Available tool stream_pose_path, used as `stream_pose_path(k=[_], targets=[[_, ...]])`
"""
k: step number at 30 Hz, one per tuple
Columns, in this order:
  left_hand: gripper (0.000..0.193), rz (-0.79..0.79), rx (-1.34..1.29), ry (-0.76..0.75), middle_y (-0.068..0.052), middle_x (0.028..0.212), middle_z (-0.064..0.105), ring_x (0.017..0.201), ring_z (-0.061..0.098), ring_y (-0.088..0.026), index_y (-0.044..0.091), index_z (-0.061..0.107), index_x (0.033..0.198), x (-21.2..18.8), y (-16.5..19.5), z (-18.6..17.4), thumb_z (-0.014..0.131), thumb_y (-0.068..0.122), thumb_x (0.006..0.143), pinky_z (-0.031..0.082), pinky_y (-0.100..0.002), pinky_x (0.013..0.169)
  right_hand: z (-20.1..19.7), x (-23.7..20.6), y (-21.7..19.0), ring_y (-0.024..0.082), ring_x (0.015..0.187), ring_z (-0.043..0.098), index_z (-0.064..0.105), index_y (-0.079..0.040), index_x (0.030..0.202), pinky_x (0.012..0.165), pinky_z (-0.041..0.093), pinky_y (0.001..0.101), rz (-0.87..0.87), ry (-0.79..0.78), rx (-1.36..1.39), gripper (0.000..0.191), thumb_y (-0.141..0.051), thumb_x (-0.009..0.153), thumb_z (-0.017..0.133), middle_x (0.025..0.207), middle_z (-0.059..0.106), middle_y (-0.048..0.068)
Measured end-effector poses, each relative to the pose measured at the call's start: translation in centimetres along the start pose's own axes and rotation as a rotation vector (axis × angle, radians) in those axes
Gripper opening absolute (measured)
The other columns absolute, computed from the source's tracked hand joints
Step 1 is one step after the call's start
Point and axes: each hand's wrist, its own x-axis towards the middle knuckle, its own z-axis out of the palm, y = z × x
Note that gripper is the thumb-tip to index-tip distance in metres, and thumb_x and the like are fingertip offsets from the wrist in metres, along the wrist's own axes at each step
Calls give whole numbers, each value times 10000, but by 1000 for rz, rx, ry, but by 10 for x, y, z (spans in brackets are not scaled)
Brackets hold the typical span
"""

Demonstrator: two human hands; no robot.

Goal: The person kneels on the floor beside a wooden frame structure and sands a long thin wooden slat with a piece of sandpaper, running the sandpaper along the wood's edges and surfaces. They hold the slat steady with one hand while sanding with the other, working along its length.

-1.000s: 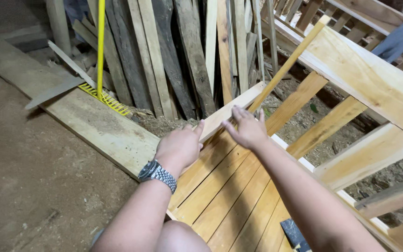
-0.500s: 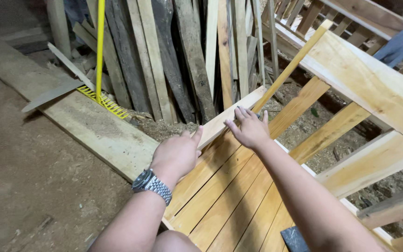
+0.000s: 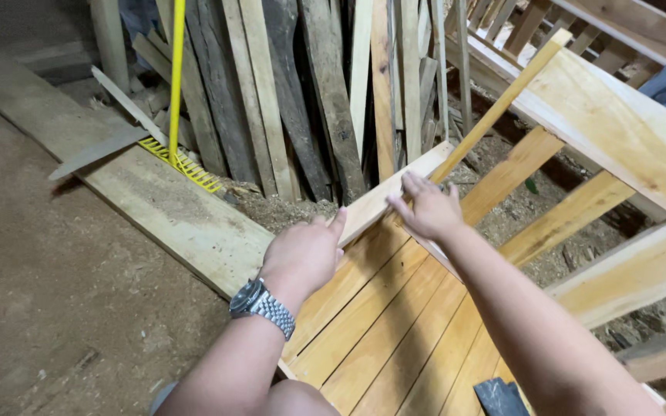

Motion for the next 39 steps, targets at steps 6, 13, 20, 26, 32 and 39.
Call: stream_pose_path(k=[6,13,20,26,32,39], targets=[[666,-1,-19,28,-143,1290,589,1106,640,-323,175,363,1557,2,-1,0,626,299,958,541,-456,931,4,34,-3,290,1523,306,390,-71,1563,1197,146,617,110,55,31,887,-725,965,337,1634,349,142],[637,-15,-17,-27,-133,1241,598,1098,635,-315,243,372,1556,-2,2,-4,611,336,973,541,-459,931,5,-10,-9,253,1499,304,366,-101,1558,1199,94,620,-121,34,-51,891,-727,926,329,1638,321,90],[615,-2,6,-33,-128,1254,597,1107,638,-315,280,385,1555,-2,2,-7,604,324,981,540,-460,942,-1,24,-20,250,1525,285,385,-95,1557,1204,99,642,50,69,78,864,-705,946,353,1650,315,111],[721,-38,-28,-9,-157,1349,563,1139,629,-334,128,304,1579,3,-1,-2,627,318,963,525,-457,973,13,-32,-41,264,1510,299,382,-65,1548,1193,101,636,-208,134,11,874,-706,954,384,1636,321,135],[741,-60,-22,-28,-154,1351,580,1155,636,-326,93,274,1595,2,0,-1,612,337,982,540,-455,965,-2,-20,-44,243,1507,305,383,-137,1555,1200,79,655,-167,54,67,807,-672,952,359,1644,327,81],[760,-81,-5,-81,-146,1351,578,1145,638,-313,94,224,1607,2,1,-7,593,355,996,549,-443,951,9,-18,-62,278,1515,282,383,-99,1552,1182,95,637,-113,145,111,817,-660,960,417,1636,322,134]])
